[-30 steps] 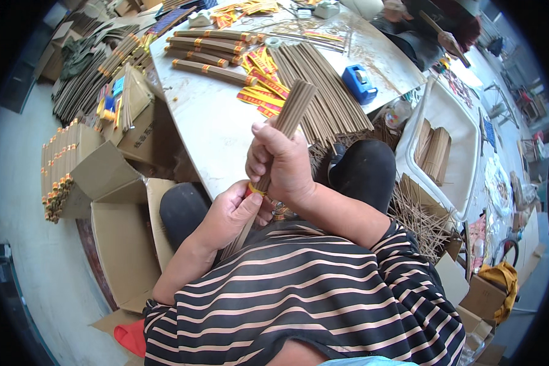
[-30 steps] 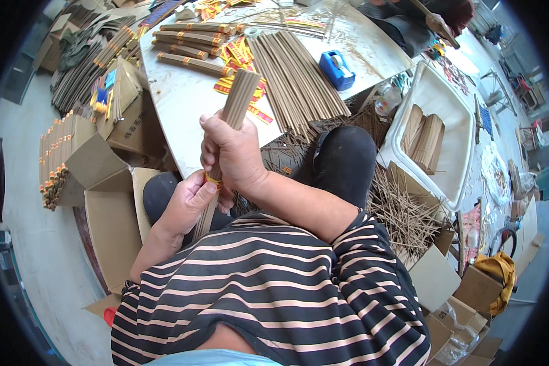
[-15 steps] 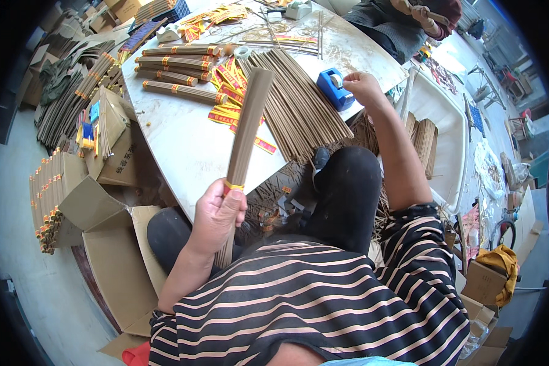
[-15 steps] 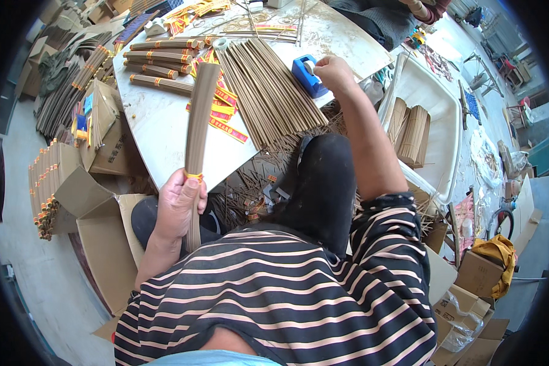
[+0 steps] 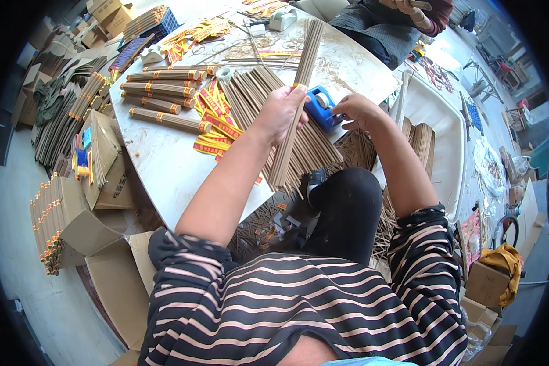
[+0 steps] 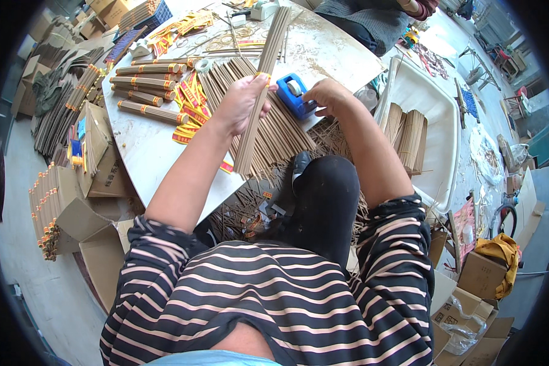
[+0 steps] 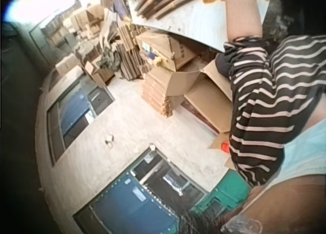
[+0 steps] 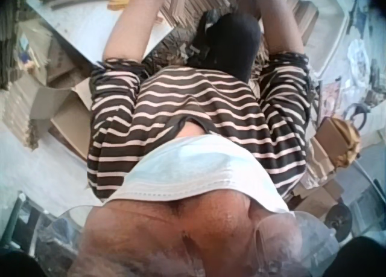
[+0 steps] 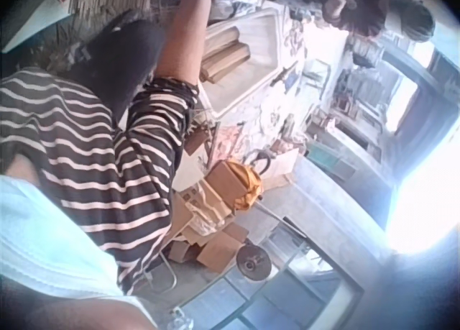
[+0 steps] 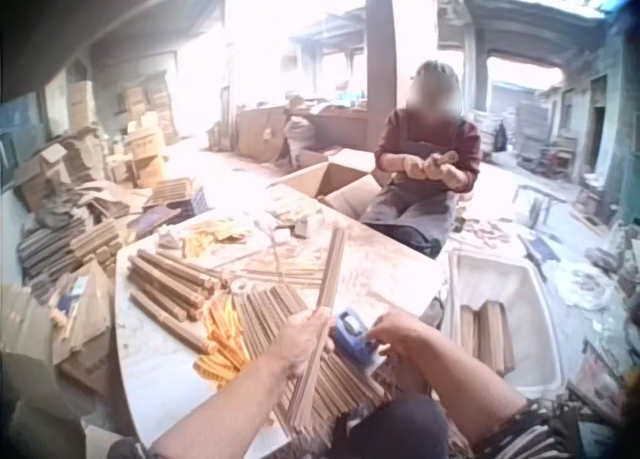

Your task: The person gathers thin sticks from a pile on a table, aligns them into a bundle, and wraps a small red and yellow paper label around the middle. The person then places the finished bundle into a cardboard box. The process is repeated multiple times.

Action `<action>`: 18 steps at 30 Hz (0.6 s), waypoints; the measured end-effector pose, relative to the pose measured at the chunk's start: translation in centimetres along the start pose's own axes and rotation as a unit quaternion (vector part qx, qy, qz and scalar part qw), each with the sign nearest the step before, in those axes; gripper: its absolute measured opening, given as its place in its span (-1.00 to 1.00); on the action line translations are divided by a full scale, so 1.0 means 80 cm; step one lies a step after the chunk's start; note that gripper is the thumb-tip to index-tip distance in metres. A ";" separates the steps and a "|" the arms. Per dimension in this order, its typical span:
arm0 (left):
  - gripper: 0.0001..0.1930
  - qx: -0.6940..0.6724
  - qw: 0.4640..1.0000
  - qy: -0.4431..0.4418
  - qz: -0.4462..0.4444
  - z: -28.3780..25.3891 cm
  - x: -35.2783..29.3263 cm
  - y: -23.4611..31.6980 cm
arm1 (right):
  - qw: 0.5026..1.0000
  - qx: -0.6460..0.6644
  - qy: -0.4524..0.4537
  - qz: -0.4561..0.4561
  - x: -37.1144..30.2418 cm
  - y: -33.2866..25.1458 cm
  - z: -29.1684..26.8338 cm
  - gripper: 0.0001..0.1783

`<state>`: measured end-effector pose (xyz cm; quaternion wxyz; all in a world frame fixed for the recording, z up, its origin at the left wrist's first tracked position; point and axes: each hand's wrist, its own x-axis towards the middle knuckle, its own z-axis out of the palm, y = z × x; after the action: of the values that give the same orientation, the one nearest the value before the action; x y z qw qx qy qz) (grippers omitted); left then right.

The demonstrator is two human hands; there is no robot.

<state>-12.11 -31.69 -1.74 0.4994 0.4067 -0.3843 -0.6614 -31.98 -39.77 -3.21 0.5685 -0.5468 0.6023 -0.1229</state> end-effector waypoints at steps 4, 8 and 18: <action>-0.67 -0.025 0.999 0.032 -0.015 0.004 0.069 -0.024 | 0.998 0.055 -0.006 0.015 0.000 0.012 -0.004 -0.70; -0.69 -0.028 0.997 0.069 -0.026 0.001 0.098 -0.039 | 0.996 0.088 -0.016 0.015 0.005 0.023 -0.007 -0.73; -0.63 0.056 0.996 0.044 0.053 0.018 0.082 -0.050 | 0.987 0.160 -0.012 -0.029 -0.009 0.031 -0.001 -0.87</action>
<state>-15.91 -37.12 -5.87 0.5267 0.4418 -0.4191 -0.5931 -33.52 -38.32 -4.65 0.6516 -0.4676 0.5522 -0.2276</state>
